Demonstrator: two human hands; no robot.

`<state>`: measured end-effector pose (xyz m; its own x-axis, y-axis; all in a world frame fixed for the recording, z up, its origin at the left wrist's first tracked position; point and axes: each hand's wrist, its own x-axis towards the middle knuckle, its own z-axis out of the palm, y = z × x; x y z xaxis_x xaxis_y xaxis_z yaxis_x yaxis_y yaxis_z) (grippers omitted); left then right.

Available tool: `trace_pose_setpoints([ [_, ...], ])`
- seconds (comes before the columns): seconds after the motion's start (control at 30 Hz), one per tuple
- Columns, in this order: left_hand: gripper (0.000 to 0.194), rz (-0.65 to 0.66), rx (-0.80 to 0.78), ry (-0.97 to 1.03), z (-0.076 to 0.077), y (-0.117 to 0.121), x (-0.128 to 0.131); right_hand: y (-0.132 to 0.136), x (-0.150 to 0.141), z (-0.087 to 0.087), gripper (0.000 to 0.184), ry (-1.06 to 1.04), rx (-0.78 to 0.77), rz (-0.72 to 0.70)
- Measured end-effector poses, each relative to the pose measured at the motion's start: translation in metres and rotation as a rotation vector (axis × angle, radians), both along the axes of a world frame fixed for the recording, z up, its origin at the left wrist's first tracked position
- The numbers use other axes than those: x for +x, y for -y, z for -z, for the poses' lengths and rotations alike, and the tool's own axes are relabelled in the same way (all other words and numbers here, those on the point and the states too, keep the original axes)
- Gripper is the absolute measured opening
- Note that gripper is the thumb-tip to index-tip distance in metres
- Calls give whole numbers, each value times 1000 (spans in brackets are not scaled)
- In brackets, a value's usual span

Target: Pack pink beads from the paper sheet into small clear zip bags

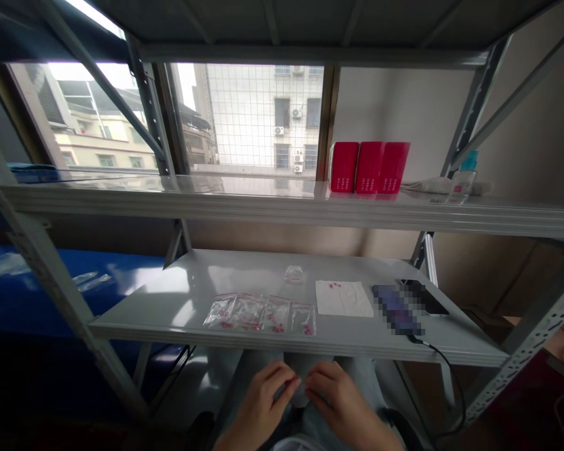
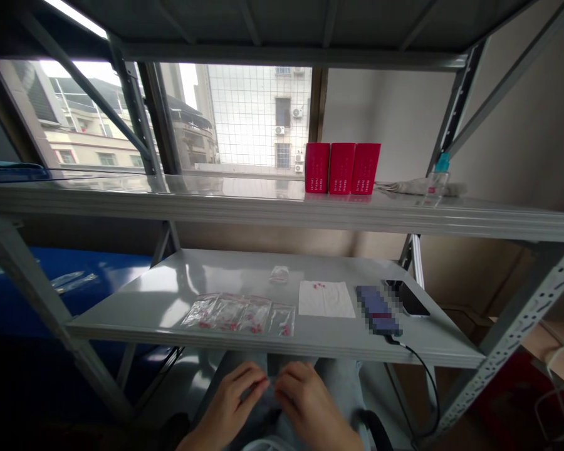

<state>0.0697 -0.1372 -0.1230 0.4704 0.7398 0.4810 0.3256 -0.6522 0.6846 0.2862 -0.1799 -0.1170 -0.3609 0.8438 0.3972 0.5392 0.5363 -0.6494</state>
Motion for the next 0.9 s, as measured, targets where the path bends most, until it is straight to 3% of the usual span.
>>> trace_pose_setpoints([
  [0.07, 26, 49, -30, -36, 13, 7, -12, 8, -7, 24, 24, -97, -68, 2],
  [0.13, 27, 79, -62, -34, 17, 9, -20, 12, -9, 37, 36, -201, -149, 30],
  [0.17, 28, 83, -77, -23, 16, 8, -23, 12, -8, 39, 32, -235, -183, 46],
  [0.23, 30, 82, -102, 7, 14, 7, -26, 12, -8, 39, 15, -260, -223, 62],
  [0.33, 33, 65, -129, 50, 12, 4, -26, 9, -9, 35, 31, -278, -239, 53],
  [0.5, 32, 37, -182, 25, 12, 6, -24, 10, -14, 35, 39, -341, -222, 37],
  [0.9, 41, 2, -258, 33, 20, 12, -14, 10, -14, 44, 38, -341, -193, 46],
])
